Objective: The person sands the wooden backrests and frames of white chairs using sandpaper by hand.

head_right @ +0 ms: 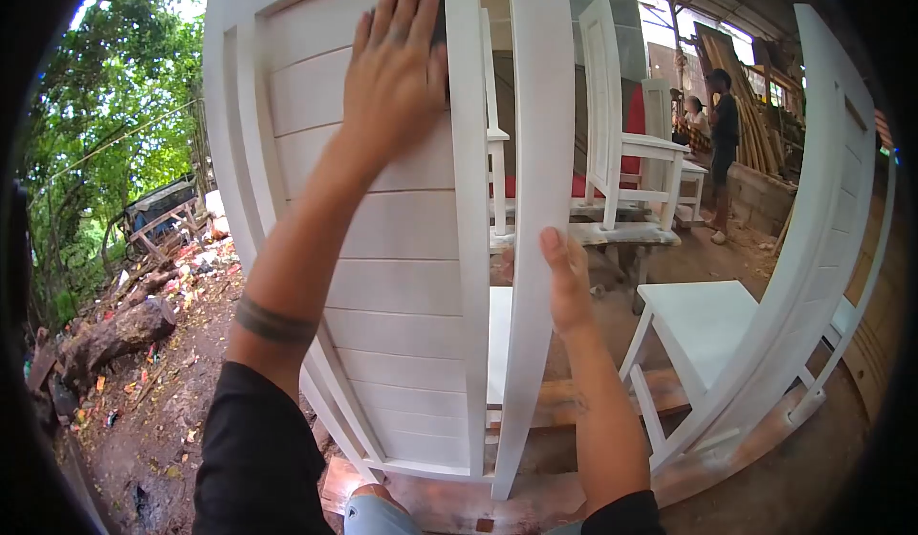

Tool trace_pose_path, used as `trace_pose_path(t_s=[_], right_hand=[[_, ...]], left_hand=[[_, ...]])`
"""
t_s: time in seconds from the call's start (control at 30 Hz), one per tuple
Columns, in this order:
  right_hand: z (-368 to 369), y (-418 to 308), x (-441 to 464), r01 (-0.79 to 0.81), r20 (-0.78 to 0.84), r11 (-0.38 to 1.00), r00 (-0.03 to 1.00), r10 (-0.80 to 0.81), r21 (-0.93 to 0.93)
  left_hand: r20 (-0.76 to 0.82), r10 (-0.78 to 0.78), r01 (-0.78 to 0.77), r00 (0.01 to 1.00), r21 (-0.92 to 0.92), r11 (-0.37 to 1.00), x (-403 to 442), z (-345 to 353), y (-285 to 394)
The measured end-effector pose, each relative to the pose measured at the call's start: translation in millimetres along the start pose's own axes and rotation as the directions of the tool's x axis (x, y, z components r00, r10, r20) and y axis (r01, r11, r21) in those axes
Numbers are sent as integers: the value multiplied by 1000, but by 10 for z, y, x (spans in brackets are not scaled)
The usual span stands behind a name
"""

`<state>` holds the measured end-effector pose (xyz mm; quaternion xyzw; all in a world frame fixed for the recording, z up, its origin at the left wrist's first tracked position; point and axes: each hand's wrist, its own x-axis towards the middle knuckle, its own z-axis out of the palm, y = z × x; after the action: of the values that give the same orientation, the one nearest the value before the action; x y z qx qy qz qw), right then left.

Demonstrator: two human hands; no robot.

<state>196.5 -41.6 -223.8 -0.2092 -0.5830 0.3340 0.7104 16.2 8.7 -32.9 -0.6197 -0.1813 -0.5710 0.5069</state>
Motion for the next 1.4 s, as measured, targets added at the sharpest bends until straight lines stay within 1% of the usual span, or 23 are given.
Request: trace_pose_path(t_s=[0.07, 0.1, 0.2, 0.3, 0.4, 0.47, 0.5, 0.6, 0.7, 0.77, 0.8, 0.87, 0.9, 0.93, 1.0, 1.03, 1.07, 1.17, 1.2, 1.23, 1.27, 1.33, 1.4], right_hand=[[-32, 29, 0, 13, 14, 999, 1000, -12, -50], [-33, 36, 10, 21, 26, 997, 999, -19, -70], [-5, -9, -10, 8, 7, 1000, 1000, -8, -6], [-56, 53, 31, -5, 41, 999, 999, 7, -36], [9, 22, 9, -3, -22, 998, 1000, 1, -66], [-21, 18, 15, 12, 16, 995, 1000, -11, -103], [-38, 27, 5, 14, 34, 993, 999, -10, -119], [25, -11, -8, 20, 3, 999, 1000, -20, -36], [4, -13, -8, 2, 18, 999, 1000, -1, -49], [12, -2, 21, -5, -3, 1000, 1000, 5, -26], [15, 3, 2, -11, -19, 1000, 1000, 11, -18], [12, -14, 7, 2, -25, 1000, 1000, -3, -25], [16, 0, 1, -1, -20, 1000, 1000, 1, -26], [26, -3, 5, -5, -18, 1000, 1000, 5, -10], [11, 15, 14, -26, -19, 999, 999, 27, 19], [-65, 90, 46, -31, 13, 999, 999, 30, 22], [-84, 131, 62, -51, 10, 999, 999, 50, 21], [-89, 106, 109, -78, 16, 996, 997, 77, 43], [-63, 100, 120, -70, 27, 995, 997, 68, 70], [-45, 104, 120, -62, 36, 994, 998, 59, 95], [-25, 103, 110, -51, 52, 996, 998, 47, 77], [-18, 77, 101, -20, 77, 999, 997, 17, 42], [-20, 71, 94, -27, 56, 998, 998, 23, 63]], left_hand=[[-75, 24, -23, 997, 15, 1000, 91, 63, -72], [-24, 12, -11, 1000, 33, 999, -20, -2, -1], [181, -55, 60, 982, -18, 998, -771, -340, 416], [207, -58, 64, 977, -26, 998, -741, -304, 360], [4, -36, 36, 999, -19, 999, 33, -15, -2], [-103, -1, 1, 995, 0, 1000, 221, 158, -105], [-25, -16, 15, 1000, -24, 1000, 116, 124, -78], [214, -77, 92, 974, -60, 994, -630, -226, 301], [417, -141, 194, 898, -86, 977, -1965, -575, 909], [429, -119, 162, 895, -63, 985, -2820, -744, 1256], [433, -99, 131, 896, -45, 990, -2860, -864, 1330], [416, -127, 149, 900, -23, 989, -2818, -738, 1227], [415, -149, 165, 898, -3, 986, -2616, -676, 1132], [447, -228, 253, 865, 5, 968, -2182, -633, 985], [319, -225, 239, 920, -3, 971, -1370, -488, 664], [225, -207, 209, 952, 15, 978, -1056, -368, 511], [132, -185, 182, 974, 35, 983, -952, -273, 445], [155, -219, 229, 963, -48, 972, -1333, -288, 727], [257, -236, 258, 937, -55, 965, -1658, -406, 872], [358, -249, 288, 900, -60, 956, -2149, -564, 1097], [412, -257, 297, 874, -37, 954, -2741, -684, 1353], [440, -240, 300, 866, -72, 951, -3868, -923, 1818], [445, -229, 296, 866, -87, 951, -3948, -998, 1851]])
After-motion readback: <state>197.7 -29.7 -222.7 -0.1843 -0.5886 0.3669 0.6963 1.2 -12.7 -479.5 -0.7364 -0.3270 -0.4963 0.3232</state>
